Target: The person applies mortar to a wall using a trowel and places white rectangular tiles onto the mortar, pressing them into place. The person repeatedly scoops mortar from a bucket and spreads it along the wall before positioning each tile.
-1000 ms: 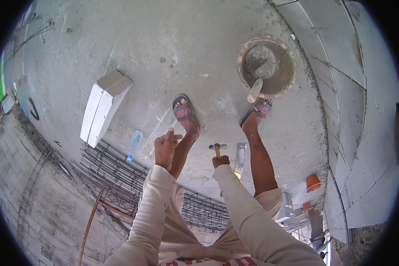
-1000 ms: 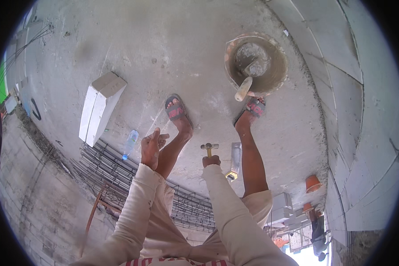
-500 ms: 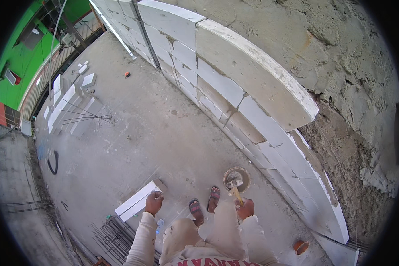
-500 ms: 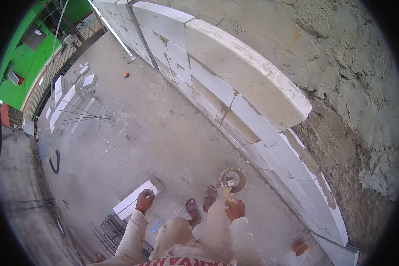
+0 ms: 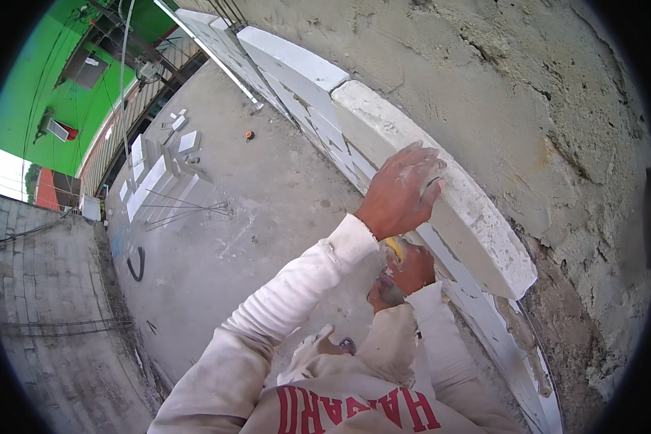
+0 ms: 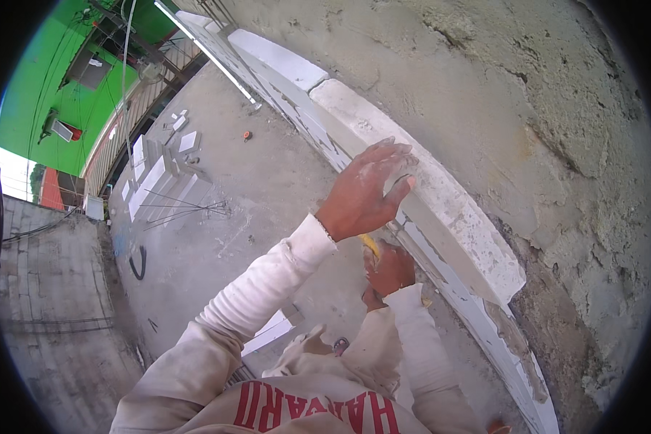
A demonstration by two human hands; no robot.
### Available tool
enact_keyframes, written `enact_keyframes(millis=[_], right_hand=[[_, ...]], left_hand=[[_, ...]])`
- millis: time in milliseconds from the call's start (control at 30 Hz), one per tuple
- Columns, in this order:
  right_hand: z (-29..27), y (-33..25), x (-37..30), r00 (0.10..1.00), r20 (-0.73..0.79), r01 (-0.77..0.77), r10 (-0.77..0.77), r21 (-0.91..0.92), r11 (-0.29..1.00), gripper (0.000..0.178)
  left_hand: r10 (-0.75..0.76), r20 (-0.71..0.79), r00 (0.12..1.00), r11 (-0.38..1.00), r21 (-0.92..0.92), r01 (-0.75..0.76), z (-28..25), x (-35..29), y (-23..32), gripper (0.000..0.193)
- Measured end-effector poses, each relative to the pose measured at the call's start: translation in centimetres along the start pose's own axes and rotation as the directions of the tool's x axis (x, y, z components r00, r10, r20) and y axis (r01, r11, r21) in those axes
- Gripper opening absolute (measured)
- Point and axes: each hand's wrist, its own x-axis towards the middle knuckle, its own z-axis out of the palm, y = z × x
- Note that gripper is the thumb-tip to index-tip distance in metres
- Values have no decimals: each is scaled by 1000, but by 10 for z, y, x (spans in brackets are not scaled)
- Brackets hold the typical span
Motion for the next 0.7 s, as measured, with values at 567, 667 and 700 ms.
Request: enact_keyframes(millis=[567, 667, 700], right_hand=[[-41, -27, 87, 997, -31, -70, 77, 189, 979, 32], [-44, -39, 82, 999, -34, 0, 5, 128, 992, 31], [-49, -39, 82, 1000, -1, 25, -25, 157, 987, 30]], left_hand=[[-259, 536, 804, 952, 284, 117, 41, 90, -60, 38], [-226, 561, 797, 954, 293, 64, 43, 90, -59, 38], [-228, 548, 805, 952, 298, 67, 45, 87, -62, 38]])
